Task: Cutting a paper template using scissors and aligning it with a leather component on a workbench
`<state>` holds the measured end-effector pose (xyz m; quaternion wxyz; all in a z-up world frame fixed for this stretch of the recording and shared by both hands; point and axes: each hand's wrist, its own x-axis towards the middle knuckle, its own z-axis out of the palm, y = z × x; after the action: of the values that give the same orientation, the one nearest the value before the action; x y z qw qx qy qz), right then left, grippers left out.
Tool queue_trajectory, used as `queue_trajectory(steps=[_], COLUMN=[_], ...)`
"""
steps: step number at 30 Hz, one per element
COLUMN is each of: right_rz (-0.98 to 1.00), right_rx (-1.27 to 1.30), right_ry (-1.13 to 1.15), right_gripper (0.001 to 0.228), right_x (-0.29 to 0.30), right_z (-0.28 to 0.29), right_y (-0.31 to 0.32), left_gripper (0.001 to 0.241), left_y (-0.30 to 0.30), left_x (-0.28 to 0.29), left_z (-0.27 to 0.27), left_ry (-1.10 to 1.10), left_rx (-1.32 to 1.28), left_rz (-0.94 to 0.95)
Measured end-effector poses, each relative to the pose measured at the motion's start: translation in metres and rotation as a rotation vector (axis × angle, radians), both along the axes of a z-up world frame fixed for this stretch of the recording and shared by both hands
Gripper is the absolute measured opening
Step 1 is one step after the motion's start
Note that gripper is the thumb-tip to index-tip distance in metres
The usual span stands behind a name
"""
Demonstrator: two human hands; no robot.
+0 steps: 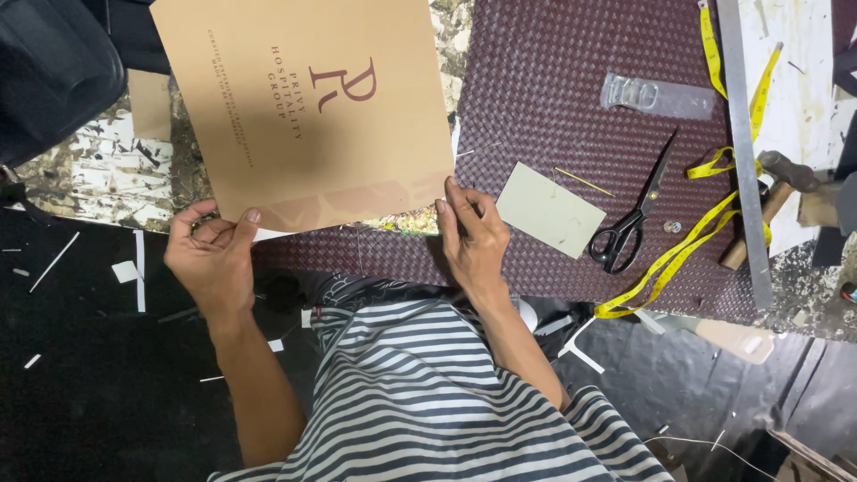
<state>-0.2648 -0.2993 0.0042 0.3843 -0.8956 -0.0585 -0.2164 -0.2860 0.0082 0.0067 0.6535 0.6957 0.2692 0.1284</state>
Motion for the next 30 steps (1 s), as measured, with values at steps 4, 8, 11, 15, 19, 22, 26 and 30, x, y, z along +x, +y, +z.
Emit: queue_trajectory(steps=[4,8,11,15,19,22,26,30], right_rz=[0.006,0.018,0.023,0.06,0.07,0.069,0.058,0.046], right_rx=[0.005,0.008,0.018,0.018,-0.014,-0.019,-0.019,-0.022], right_ry=[0.01,0.009,0.015,0.013,0.016,0.022,0.027,0.028], right_gripper=[0.027,0.027,0.026,0.027,0.026,0.025,0.025,0.025], right_x=[0.002,0.003,0.003,0.003,0.003,0.002,0.002,0.002], right_z=[0.001,0.005,0.01,0.01,0.011,0.011,0.013,0.012], right_y=[-0.002,-0.002,0.001,0.0,0.0,0.0,0.001,0.001], left_gripper=[0.051,0.052,0.049,0.049,0.049,0.05,0.05,0.05], left_y=[-0.001,0.007,0.003,0.004,0.003,0.003,0.005,0.005], left_x=[0.0,-0.002,0.0,0.0,0.0,0.001,0.001,0.0], left_z=[-0.002,-0.021,-0.014,-0.022,-0.015,-0.009,-0.018,-0.018], left_ry=[-0.005,-0.009,0.003,-0.009,0.01,0.024,0.026,0.02], left_rx=[-0.018,-0.023,-0.039,-0.039,-0.054,-0.049,-0.049,-0.043], left_rz=[0.009,0.013,0.036,0.077,0.079,0.076,0.069,0.062])
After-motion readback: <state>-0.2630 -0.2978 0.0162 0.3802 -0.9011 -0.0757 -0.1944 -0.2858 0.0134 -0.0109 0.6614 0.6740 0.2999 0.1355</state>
